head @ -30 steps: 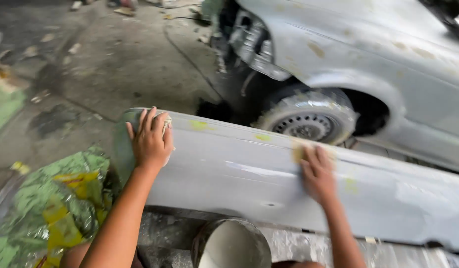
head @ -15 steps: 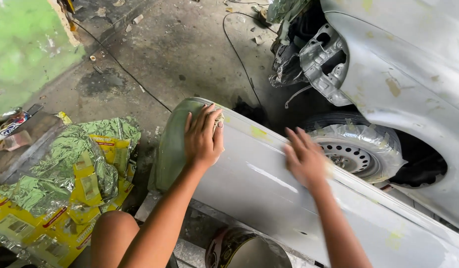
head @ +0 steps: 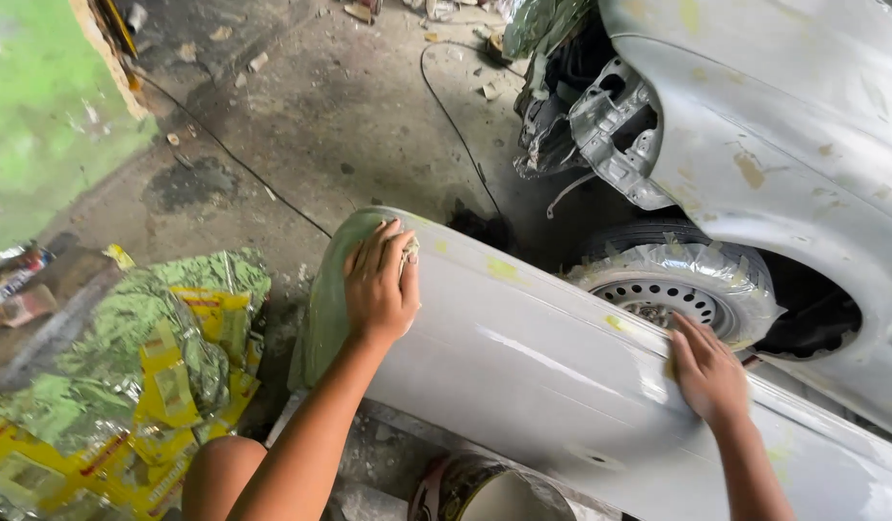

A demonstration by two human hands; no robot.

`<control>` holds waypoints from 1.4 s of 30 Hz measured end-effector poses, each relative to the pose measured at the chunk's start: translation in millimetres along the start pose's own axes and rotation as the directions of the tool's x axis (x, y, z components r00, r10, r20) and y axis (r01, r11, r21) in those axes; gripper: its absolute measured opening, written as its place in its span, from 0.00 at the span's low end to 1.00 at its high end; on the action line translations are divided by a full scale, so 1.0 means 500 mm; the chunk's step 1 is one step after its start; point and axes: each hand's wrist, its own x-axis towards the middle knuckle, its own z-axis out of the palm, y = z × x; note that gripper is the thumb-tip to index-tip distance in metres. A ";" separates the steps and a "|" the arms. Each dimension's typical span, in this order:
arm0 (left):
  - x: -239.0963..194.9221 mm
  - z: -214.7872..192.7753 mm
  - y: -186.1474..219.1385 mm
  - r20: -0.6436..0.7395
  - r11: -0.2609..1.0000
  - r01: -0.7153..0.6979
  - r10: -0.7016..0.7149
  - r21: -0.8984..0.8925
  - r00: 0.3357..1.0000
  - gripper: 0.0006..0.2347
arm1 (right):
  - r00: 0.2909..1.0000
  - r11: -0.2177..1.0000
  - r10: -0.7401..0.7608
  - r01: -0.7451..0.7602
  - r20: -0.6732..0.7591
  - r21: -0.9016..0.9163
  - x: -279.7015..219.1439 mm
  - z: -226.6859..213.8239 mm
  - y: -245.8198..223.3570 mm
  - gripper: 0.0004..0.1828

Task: The person is sanding a detached white car bumper using a sanding block and a cloth. They repeatedly wipe the surface with the cloth and sand it with the block, occasionally dipping the cloth into a bucket of water.

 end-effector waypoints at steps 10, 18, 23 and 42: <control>-0.010 0.008 -0.019 0.006 1.000 0.010 -0.010 0.013 1.000 0.13 | 0.944 0.941 -0.327 0.320 0.051 0.108 0.101 0.177 -0.531 0.33; -0.015 0.010 -0.041 0.000 1.000 0.024 -0.024 -0.018 1.000 0.15 | 0.927 0.932 -0.358 0.348 0.111 0.104 0.076 0.140 -0.502 0.36; -0.020 0.006 -0.029 -0.055 1.000 0.016 -0.016 -0.001 0.998 0.13 | 0.996 0.999 0.031 -0.033 0.085 0.029 0.031 0.041 -0.084 0.35; -0.009 0.005 -0.045 -0.093 0.999 -0.033 0.030 -0.026 0.995 0.11 | 0.962 0.951 -0.267 0.254 0.055 0.174 0.029 0.072 -0.430 0.34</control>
